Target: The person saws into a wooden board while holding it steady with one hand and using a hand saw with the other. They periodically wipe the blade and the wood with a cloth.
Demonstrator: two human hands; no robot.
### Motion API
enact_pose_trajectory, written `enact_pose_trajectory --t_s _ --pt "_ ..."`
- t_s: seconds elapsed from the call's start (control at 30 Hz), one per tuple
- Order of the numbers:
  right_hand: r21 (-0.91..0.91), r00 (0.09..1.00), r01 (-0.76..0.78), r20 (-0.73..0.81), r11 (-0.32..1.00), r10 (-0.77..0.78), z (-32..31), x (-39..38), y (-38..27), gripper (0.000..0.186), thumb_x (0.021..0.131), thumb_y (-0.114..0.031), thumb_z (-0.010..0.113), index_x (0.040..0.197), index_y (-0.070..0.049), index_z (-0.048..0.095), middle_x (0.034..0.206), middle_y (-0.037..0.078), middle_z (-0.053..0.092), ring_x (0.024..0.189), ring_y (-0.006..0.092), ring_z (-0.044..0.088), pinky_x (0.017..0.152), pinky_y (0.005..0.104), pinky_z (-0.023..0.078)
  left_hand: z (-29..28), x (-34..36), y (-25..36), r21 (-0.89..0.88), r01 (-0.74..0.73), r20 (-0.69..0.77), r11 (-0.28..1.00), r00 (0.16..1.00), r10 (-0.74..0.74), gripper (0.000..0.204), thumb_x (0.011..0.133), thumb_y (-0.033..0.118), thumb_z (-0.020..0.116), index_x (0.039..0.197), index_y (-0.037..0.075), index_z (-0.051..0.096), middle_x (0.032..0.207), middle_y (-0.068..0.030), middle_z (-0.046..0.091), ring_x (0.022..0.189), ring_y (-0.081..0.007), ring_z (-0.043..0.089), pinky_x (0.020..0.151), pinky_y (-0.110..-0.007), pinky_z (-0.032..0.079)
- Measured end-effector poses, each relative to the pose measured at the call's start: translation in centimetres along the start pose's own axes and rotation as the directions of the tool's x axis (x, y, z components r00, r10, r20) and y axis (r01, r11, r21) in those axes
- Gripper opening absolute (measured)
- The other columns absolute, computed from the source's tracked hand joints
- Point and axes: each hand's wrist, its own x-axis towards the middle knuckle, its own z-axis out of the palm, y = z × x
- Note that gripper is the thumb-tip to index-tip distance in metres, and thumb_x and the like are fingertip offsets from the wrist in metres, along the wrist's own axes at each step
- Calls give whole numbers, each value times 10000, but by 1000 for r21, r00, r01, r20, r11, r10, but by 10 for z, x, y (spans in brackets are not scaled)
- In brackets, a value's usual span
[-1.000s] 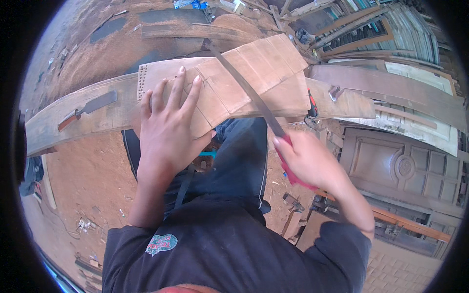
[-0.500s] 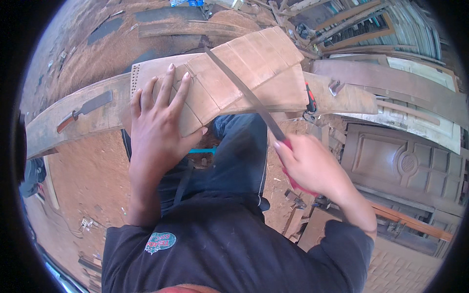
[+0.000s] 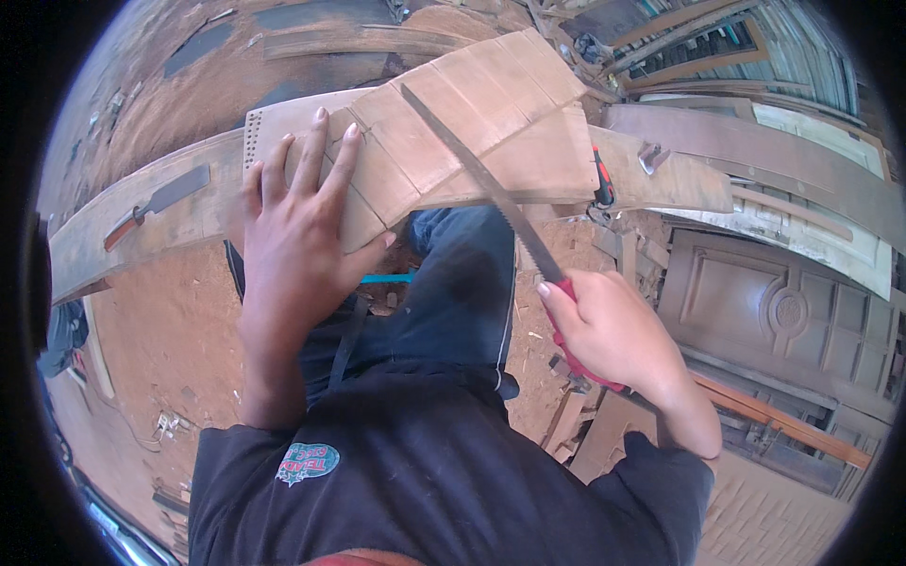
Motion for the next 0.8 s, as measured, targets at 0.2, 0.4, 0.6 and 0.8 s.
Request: enact_pose_trajectory --t_s 0.2,0.4,0.6,0.8 --pt "-42 993 97 -60 994 -99 -5 40 -16 492 1123 -306 546 789 40 652 707 221 706 742 417 741 760 506 570 2 1 1 0 -15 -13 1000 1000 15 982 797 469 879 1652 152 515 1709 -159 464 1530 -411 419 1296 -560 254" --pt "-91 1000 23 7 996 -22 -10 8 -6 487 1110 -323 572 801 43 661 723 238 701 759 438 732 753 522 558 -1 0 -4 -16 -12 -5 1000 1000 12 980 788 460 884 1647 162 519 1706 -148 470 1531 -399 427 1303 -542 259" --pt "-160 979 182 -62 970 -194 -1 47 -8 406 1106 -291 577 904 51 657 732 223 687 712 409 697 716 491 539 -1 1 -1 -37 -20 -9 999 1000 19 964 779 462 886 1631 170 541 1701 -135 478 1530 -392 428 1308 -537 262" --pt "-93 999 40 40 995 -36 -15 -9 8 451 1118 -293 555 807 11 677 618 163 673 646 365 730 686 481 557 -2 0 -2 -27 11 -2 1000 1000 -11 972 756 454 908 1617 166 558 1703 -125 478 1532 -380 427 1304 -536 271"
